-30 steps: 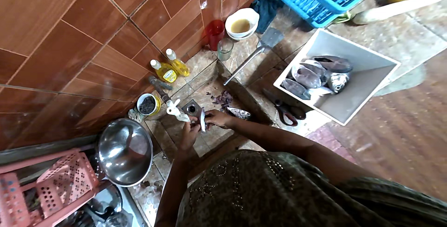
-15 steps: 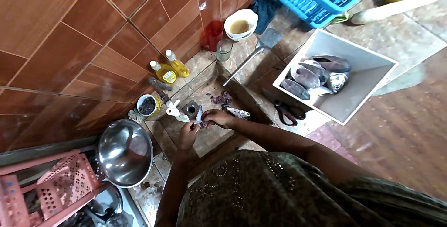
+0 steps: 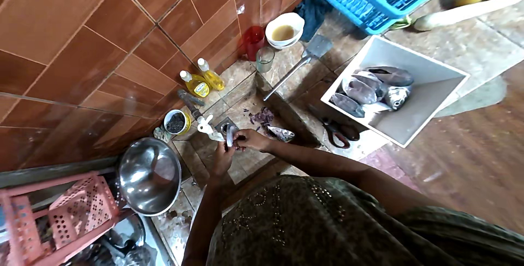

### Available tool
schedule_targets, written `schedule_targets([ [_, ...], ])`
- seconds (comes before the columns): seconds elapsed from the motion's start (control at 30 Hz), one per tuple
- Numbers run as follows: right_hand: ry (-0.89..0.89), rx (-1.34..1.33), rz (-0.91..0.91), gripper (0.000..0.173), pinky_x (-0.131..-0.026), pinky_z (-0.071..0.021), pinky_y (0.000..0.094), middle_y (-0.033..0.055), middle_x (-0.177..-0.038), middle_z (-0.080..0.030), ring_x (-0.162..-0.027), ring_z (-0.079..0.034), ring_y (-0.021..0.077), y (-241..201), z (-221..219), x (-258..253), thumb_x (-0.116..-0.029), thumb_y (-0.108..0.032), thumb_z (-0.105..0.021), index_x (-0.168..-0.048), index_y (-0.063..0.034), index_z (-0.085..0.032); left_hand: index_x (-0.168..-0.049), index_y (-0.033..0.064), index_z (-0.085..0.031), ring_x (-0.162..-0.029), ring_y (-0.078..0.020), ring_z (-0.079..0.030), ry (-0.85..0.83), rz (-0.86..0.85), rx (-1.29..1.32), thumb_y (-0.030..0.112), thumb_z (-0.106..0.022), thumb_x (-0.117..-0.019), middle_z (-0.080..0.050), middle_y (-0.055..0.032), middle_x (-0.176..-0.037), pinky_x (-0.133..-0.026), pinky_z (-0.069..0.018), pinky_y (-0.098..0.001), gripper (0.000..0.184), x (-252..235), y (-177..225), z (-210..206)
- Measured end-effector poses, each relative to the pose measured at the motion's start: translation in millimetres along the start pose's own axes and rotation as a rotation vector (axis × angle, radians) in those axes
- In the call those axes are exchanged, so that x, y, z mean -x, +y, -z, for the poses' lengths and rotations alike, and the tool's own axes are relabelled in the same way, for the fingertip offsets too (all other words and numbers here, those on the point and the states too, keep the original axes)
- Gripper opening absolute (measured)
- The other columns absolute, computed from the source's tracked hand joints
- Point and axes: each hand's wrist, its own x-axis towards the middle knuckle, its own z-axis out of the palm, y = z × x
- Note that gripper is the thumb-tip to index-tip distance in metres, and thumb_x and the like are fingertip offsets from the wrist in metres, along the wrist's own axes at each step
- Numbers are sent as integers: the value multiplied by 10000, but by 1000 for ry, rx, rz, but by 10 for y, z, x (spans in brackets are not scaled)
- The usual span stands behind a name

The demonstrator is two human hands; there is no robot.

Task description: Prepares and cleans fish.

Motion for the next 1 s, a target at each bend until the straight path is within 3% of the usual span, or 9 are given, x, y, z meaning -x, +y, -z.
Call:
schedule_targets([
  [0.23, -75, 44, 13, 166, -668, -557, 273, 80, -903, -660, -701, -629, 107, -36, 31, 106, -999, -126, -636, -1084, 15, -648, -1180, -45, -589, -923, -161, -659, 17, 73, 159, 136, -494, -1045, -643, -134, -1032, -841, -580, -354, 246, 48, -8, -44],
  [0.4, -76, 28, 45, 152, -647, -556, 258, 54, -887, -673, -684, -631, 88, -33, 42, 195, -1006, -142, -628, -1057, -7, -674, -1186, -42, -603, -948, -184, -667, 45, 91, 150, 168, -483, -1072, -652, -152, -1056, -865, -589, -391, 268, 55, 29, -109],
  [1.0, -19, -83, 112, 141, -647, -550, 246, 17, -860, -676, -670, -618, 64, 56, 16, 364, -983, -85, -600, -1048, -14, -704, -1198, -61, -606, -928, -177, -663, 105, 92, 89, 187, -450, -1094, -654, -169, -1045, -864, -577, -367, 311, 125, 105, -256],
])
